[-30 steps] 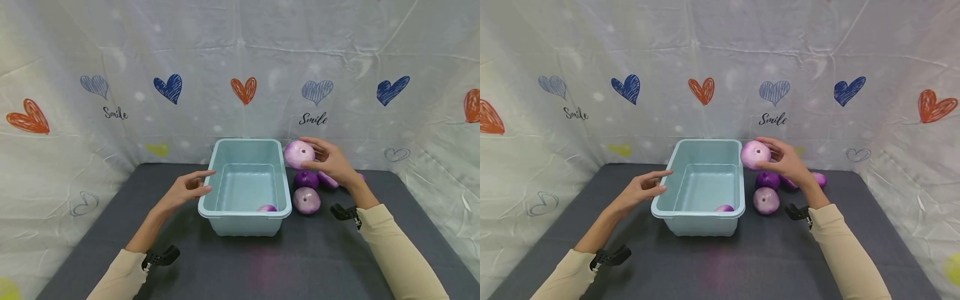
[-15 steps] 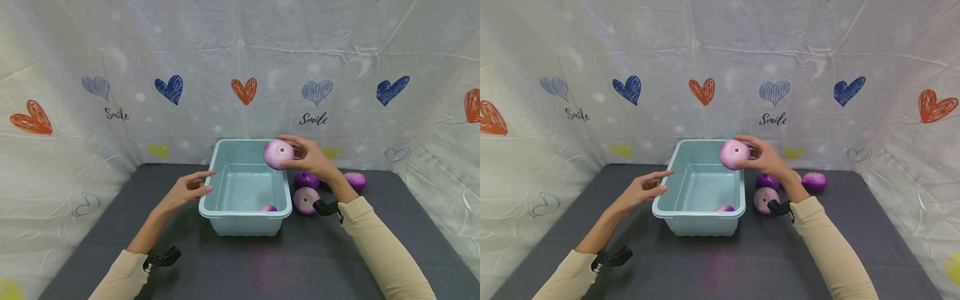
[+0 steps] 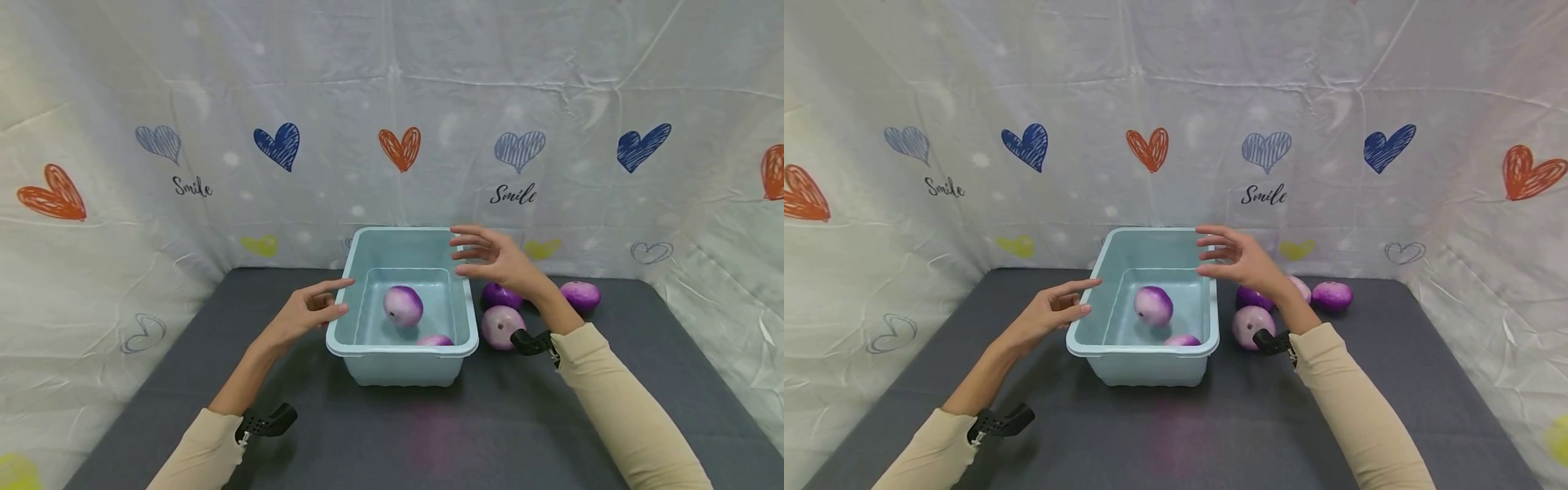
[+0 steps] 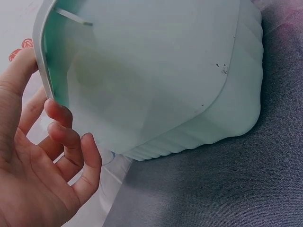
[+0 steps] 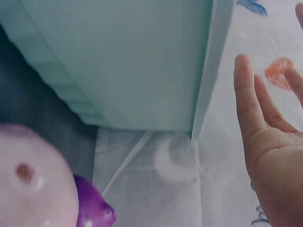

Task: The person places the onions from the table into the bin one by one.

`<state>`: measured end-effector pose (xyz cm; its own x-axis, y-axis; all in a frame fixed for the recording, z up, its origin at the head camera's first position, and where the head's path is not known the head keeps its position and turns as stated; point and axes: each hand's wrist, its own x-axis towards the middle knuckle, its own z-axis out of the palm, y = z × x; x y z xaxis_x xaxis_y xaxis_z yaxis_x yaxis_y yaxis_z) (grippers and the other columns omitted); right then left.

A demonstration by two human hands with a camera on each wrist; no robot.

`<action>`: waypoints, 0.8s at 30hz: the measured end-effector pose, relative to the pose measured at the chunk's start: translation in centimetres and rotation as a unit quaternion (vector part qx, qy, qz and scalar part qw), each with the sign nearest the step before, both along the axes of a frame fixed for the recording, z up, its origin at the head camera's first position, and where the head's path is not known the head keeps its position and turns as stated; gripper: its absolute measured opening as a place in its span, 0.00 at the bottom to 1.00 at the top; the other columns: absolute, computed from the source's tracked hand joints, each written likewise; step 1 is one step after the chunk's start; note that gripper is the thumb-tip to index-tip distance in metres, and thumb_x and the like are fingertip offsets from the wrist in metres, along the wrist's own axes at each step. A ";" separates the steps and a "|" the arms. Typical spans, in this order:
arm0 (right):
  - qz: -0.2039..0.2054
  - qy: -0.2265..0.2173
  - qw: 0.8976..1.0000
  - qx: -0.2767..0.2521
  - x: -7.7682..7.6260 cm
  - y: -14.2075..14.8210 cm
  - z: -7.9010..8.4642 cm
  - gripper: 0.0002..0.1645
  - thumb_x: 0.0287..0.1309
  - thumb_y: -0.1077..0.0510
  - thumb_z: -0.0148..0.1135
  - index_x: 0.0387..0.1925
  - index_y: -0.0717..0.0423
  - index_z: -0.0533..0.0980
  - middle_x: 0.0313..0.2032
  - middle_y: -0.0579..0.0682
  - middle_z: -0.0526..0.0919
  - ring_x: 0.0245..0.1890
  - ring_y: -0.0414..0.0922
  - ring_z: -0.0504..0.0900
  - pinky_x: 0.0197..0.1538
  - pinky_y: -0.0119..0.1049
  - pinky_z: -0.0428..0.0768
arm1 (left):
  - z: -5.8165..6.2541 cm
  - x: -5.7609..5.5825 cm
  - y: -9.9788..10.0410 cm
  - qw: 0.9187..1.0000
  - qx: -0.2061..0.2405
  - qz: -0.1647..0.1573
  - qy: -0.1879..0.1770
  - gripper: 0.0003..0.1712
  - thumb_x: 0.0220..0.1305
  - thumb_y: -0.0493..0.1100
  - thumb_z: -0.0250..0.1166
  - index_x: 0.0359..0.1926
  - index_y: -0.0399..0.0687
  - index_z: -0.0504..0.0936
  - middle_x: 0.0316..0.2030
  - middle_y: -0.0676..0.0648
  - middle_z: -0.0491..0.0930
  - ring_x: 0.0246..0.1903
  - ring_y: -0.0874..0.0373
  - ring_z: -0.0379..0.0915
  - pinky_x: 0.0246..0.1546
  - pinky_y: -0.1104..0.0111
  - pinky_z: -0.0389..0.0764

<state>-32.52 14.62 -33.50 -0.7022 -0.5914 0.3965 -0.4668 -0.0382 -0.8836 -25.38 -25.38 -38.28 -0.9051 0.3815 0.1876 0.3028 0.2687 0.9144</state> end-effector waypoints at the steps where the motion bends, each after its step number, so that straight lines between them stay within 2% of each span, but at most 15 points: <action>1: -0.004 -0.001 1.000 -0.003 0.0 0.3 -0.1 0.39 0.62 0.67 0.70 0.72 0.56 0.68 0.63 0.63 0.74 0.62 0.64 0.74 0.59 0.47 0.76 | 0.0 0.0 0.0 1.000 0.000 0.001 -0.001 0.29 0.73 0.41 0.65 0.72 0.50 0.73 0.26 0.36 0.68 0.21 0.51 0.61 0.29 0.64 0.70; 5: -0.014 -0.002 1.000 -0.012 0.0 1.8 -0.4 0.38 0.64 0.67 0.69 0.73 0.58 0.67 0.65 0.66 0.72 0.63 0.66 0.72 0.58 0.46 0.77 | 0.1 -0.1 0.0 1.000 -0.002 0.007 -0.004 0.28 0.73 0.42 0.66 0.72 0.51 0.74 0.27 0.34 0.68 0.22 0.54 0.62 0.29 0.64 0.70; 10: -0.027 -0.008 1.000 -0.011 0.3 3.4 -0.8 0.37 0.65 0.68 0.67 0.73 0.57 0.67 0.65 0.61 0.72 0.63 0.63 0.73 0.56 0.46 0.78 | 0.1 0.0 0.0 1.000 0.000 0.005 -0.006 0.29 0.73 0.42 0.65 0.72 0.51 0.73 0.26 0.33 0.67 0.23 0.54 0.61 0.29 0.65 0.69; 16: -0.050 -0.014 0.999 -0.006 0.4 5.6 -1.3 0.37 0.66 0.69 0.65 0.73 0.54 0.67 0.65 0.61 0.71 0.63 0.64 0.72 0.55 0.44 0.78 | 0.0 -0.1 0.0 1.000 -0.001 0.005 -0.008 0.29 0.73 0.41 0.65 0.72 0.52 0.73 0.26 0.32 0.66 0.23 0.57 0.61 0.29 0.65 0.70; 24: -0.083 -0.014 0.996 0.017 0.7 8.7 -2.5 0.34 0.68 0.68 0.63 0.73 0.55 0.67 0.64 0.61 0.72 0.62 0.60 0.75 0.56 0.39 0.77 | -0.2 -0.2 0.0 1.000 -0.007 0.007 -0.006 0.29 0.73 0.42 0.65 0.73 0.52 0.73 0.28 0.33 0.68 0.24 0.48 0.62 0.30 0.63 0.72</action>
